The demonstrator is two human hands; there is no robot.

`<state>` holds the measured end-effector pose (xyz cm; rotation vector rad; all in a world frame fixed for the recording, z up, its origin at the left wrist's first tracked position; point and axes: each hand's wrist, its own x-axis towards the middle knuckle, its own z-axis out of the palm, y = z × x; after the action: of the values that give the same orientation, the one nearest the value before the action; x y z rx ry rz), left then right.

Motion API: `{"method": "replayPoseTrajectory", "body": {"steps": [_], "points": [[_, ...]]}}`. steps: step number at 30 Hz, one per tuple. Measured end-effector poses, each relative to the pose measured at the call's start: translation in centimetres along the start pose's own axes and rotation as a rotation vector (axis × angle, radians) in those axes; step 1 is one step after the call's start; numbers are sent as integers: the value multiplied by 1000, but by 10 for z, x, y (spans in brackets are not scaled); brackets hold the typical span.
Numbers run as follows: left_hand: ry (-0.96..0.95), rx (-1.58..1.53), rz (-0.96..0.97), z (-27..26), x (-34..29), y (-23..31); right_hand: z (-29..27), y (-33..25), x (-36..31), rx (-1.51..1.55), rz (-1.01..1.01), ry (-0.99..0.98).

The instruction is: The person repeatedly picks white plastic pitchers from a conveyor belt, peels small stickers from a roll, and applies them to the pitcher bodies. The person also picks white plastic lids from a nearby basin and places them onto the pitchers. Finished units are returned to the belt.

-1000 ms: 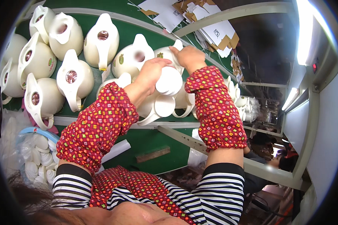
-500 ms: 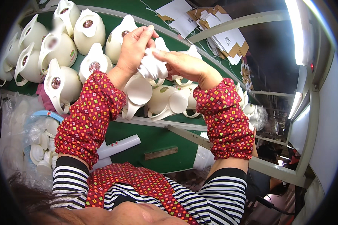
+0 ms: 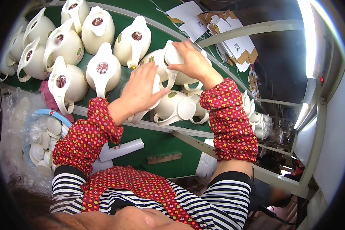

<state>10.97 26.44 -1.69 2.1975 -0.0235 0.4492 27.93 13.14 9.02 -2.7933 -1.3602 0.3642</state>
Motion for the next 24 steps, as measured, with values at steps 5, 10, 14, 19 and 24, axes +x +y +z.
{"method": "replayPoseTrajectory", "body": {"steps": [5, 10, 14, 19, 24], "points": [[-229, 242, 51, 16, -10, -3, 8, -3, 4, -40, -75, -78], [-276, 203, 20, 15, -9, 0, 9, 0, 9, -118, -144, -149], [-267, 176, 15, 16, -9, -1, 9, -4, 14, -251, -179, -124], [-246, 185, 15, 19, -11, -3, 5, -10, 14, -461, 102, 2], [-267, 184, 8, 20, -9, 0, 24, -5, 15, -364, 129, -200]]}}
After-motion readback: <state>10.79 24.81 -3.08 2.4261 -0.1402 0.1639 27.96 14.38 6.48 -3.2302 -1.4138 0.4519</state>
